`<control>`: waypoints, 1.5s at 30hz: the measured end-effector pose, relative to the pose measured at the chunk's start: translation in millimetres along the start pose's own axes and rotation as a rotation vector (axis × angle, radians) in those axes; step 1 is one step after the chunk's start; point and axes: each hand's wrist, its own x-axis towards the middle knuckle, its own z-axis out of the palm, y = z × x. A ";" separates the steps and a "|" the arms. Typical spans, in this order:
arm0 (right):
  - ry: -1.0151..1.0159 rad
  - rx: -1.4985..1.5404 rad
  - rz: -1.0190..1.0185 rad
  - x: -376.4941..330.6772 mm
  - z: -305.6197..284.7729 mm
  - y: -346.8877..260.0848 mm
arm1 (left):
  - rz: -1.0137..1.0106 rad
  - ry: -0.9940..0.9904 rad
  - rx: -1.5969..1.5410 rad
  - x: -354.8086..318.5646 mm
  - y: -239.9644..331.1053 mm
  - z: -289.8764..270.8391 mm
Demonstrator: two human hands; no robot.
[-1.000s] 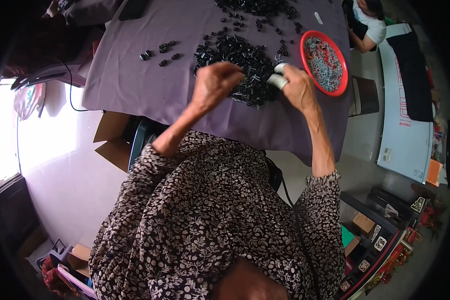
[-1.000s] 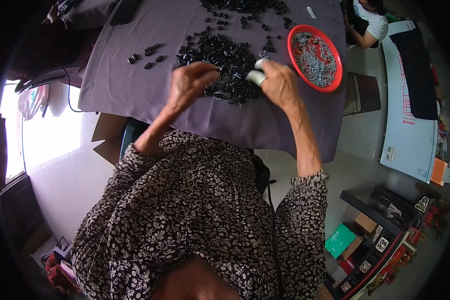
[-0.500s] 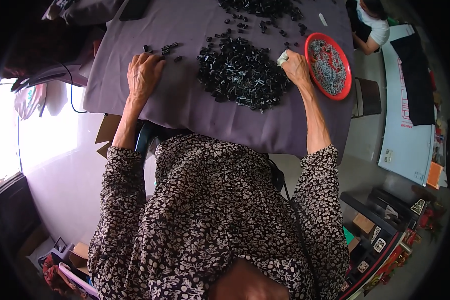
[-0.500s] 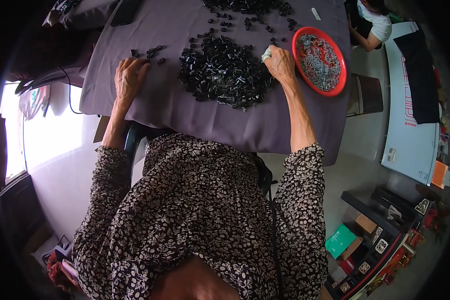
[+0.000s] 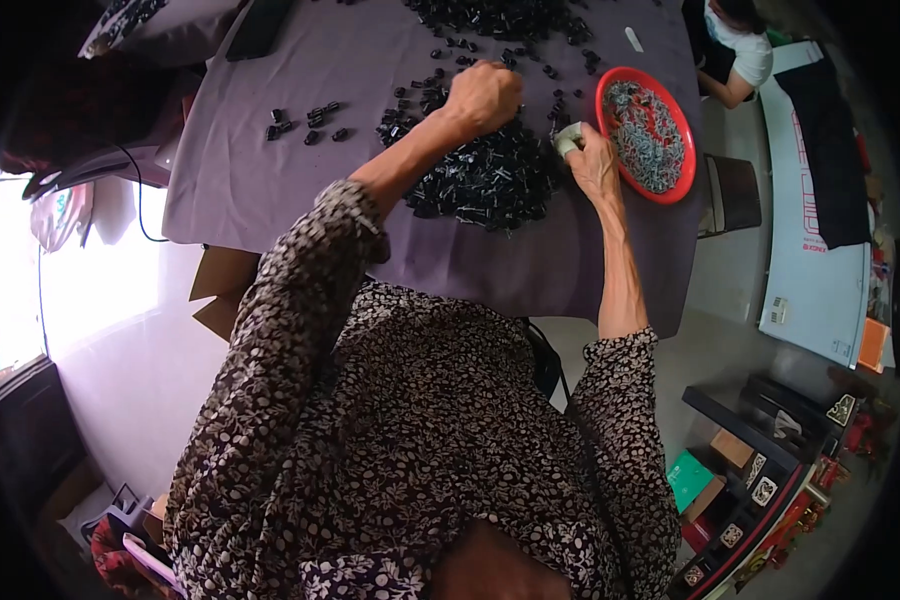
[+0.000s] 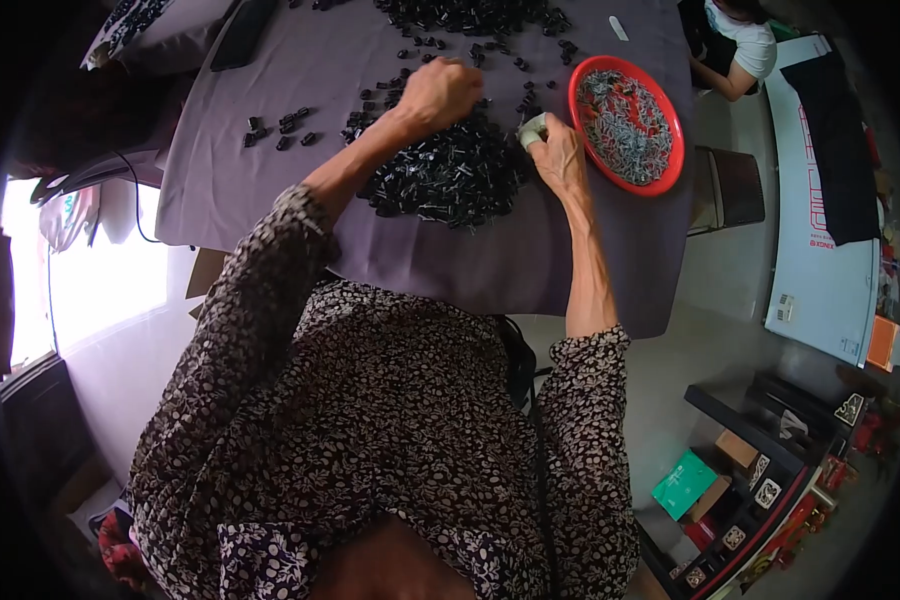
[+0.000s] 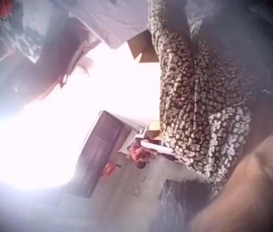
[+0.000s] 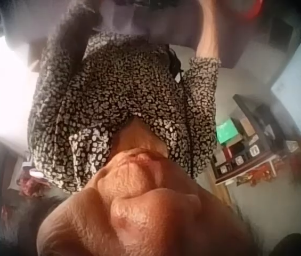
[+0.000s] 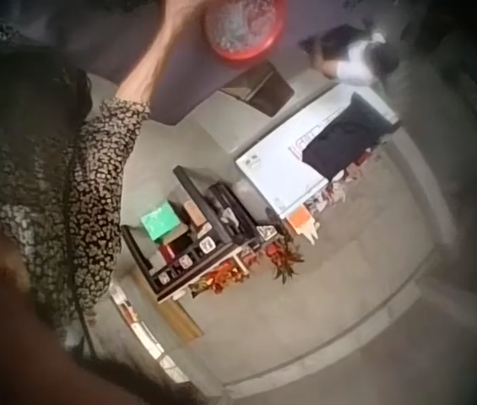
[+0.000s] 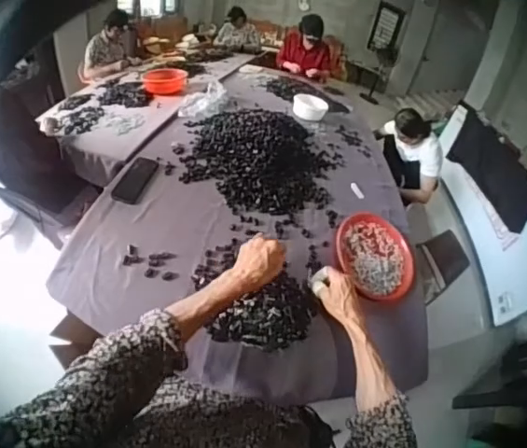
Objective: The person assembles small plastic components by inserting pins into them by hand.
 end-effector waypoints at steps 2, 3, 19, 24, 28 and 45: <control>0.006 0.065 0.028 -4.4 4.4 11.7 | 0.032 -0.108 0.166 13.4 -0.5 18.6; 0.011 0.087 0.027 -6.1 6.2 17.7 | 0.040 -0.111 0.166 16.5 -1.9 25.2; -0.021 0.740 0.022 3.0 -13.5 -52.6 | -0.330 -0.125 -1.298 -37.3 22.1 -30.8; -0.035 0.618 -0.036 -4.4 -18.7 -82.0 | -0.339 -0.097 -1.453 -56.0 33.1 -43.2; -0.041 0.597 -0.094 -8.7 -19.9 -91.1 | -0.355 -0.069 -1.440 -65.3 36.4 -50.5; -0.053 0.090 -0.270 -19.8 -15.6 -109.9 | -0.146 0.030 -0.730 -84.7 50.0 -63.5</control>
